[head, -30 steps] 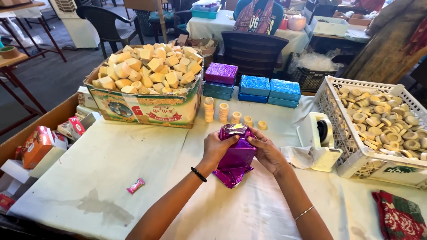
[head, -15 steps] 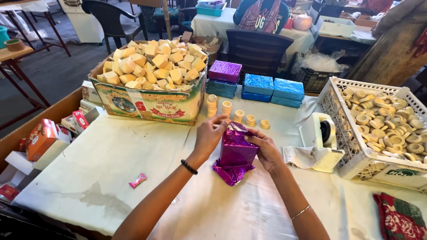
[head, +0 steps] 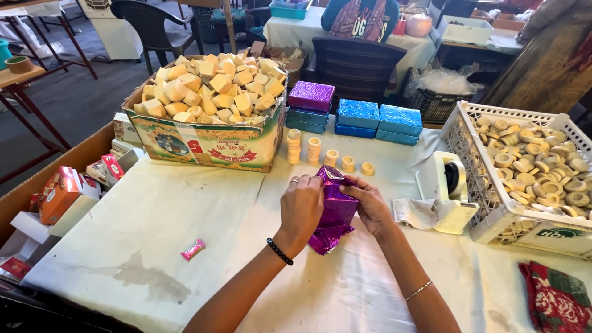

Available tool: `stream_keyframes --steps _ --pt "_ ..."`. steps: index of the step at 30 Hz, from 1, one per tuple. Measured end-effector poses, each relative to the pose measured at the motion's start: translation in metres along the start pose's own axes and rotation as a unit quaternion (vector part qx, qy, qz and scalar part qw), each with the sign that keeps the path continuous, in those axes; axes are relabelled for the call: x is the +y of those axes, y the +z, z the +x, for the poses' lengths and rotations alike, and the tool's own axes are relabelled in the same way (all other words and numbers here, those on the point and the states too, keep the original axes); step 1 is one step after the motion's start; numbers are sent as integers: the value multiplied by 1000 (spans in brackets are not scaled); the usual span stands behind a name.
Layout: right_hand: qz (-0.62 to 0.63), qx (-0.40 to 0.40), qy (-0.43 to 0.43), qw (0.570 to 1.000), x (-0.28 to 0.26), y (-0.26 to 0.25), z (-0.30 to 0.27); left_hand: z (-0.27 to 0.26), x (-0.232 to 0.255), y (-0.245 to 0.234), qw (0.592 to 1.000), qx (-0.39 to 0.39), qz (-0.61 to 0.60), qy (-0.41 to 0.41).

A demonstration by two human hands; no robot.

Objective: Wrapping small boxes and items in foil and purple wrapping paper.

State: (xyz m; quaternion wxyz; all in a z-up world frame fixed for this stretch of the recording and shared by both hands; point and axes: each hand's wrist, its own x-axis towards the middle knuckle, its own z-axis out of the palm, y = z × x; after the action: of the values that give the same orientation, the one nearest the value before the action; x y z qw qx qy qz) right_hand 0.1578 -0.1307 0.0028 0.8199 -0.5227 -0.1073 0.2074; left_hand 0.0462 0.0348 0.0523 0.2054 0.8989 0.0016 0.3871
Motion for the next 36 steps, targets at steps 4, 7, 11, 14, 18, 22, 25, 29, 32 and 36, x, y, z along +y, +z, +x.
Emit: stream_keyframes --steps 4,7,11,14,18,22,25,29,32,36 --pt "-6 20 7 1000 -2 1 -2 1 1 -8 999 -23 -2 39" --pt "-11 24 8 1000 -5 2 -3 7 -4 -17 997 -17 -41 67" --pt "-31 20 18 999 -5 0 -3 14 -33 -9 984 -42 -165 56" --pt "-25 22 28 999 -4 -5 -2 21 -44 -1 957 -110 -265 -51" --pt "-37 27 39 998 -12 -5 -6 43 -58 4 934 -180 -284 -124" --pt "-140 39 -18 989 -14 -11 -5 55 -59 12 914 -272 -270 -136" --pt "-319 99 -169 927 -16 5 -17 52 -42 2 931 -250 -228 -134" --pt "-597 215 -305 710 -31 44 -41 42 -24 -9 969 -157 -158 -110" --pt "-651 228 -359 629 -34 59 -52 38 -26 -7 974 -131 -156 -94" --pt "-643 217 -362 639 -36 43 -45 44 -50 19 937 -160 -286 -122"
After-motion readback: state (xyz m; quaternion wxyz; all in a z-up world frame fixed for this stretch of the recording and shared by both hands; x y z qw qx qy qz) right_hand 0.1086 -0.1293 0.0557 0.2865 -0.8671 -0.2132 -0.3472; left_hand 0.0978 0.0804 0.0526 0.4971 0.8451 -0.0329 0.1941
